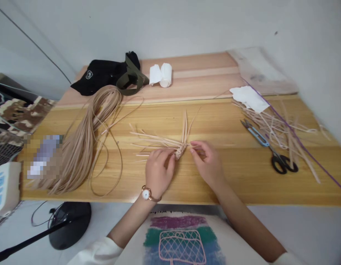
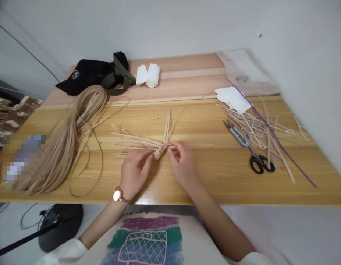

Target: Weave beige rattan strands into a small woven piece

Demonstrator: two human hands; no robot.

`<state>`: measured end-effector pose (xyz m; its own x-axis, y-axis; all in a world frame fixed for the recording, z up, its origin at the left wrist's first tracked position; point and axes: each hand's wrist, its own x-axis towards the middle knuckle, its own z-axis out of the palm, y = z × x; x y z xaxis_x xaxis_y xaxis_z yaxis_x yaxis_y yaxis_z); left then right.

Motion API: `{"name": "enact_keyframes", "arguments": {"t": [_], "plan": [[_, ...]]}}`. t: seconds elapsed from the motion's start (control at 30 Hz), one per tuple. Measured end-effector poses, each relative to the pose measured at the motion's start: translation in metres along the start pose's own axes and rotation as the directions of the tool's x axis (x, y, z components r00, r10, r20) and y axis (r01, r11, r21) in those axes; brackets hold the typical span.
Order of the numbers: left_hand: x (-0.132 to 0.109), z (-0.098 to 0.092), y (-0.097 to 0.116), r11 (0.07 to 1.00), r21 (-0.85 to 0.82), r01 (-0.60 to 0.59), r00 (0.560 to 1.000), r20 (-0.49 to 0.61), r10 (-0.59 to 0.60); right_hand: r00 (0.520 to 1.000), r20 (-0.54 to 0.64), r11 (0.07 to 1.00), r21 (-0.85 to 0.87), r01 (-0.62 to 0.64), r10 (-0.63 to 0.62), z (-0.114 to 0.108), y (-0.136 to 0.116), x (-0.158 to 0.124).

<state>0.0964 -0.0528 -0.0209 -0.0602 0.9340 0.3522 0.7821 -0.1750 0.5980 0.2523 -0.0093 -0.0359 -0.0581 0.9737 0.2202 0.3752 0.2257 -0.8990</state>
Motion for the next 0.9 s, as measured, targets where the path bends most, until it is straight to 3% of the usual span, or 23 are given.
{"name": "enact_keyframes", "arguments": {"t": [0.1,0.2,0.3,0.4,0.47,0.53,0.67,0.8,0.9], "plan": [[0.01,-0.005,0.009,0.974,0.214,-0.071,0.996,-0.045,0.082,0.987,0.016,0.982,-0.096,0.16,-0.16,-0.005,-0.004,-0.002],[0.032,0.001,0.02,0.945,0.312,-0.097,0.994,0.081,0.075,0.967,0.1,0.949,-0.194,0.249,-0.234,-0.006,-0.009,-0.005],[0.056,0.014,0.025,0.894,0.432,-0.119,0.967,0.253,0.006,0.973,0.185,0.929,-0.317,0.189,-0.135,-0.008,-0.01,-0.008],[0.068,0.023,0.021,0.906,0.396,-0.149,0.936,0.352,0.0,0.984,0.154,0.918,-0.396,-0.025,0.093,-0.011,-0.008,-0.008],[0.068,0.025,0.016,0.941,0.299,-0.158,0.931,0.363,0.041,0.971,0.101,0.94,-0.287,-0.182,0.219,-0.014,-0.006,-0.003],[0.065,0.025,0.012,0.966,0.199,-0.165,0.938,0.334,0.092,0.951,0.114,0.958,-0.047,-0.283,0.287,-0.015,-0.004,0.006],[0.057,0.022,0.008,0.984,0.047,-0.171,0.959,0.238,0.155,0.947,0.183,0.877,0.363,-0.316,0.265,-0.014,-0.006,0.028],[0.053,0.017,0.005,0.984,-0.061,-0.166,0.986,0.02,0.168,0.914,0.184,0.75,0.526,-0.401,0.361,-0.015,-0.013,0.04],[0.051,0.013,0.003,0.951,-0.057,-0.304,0.952,-0.064,0.3,0.902,0.248,0.708,0.559,-0.432,0.354,-0.02,-0.019,0.047]]}}
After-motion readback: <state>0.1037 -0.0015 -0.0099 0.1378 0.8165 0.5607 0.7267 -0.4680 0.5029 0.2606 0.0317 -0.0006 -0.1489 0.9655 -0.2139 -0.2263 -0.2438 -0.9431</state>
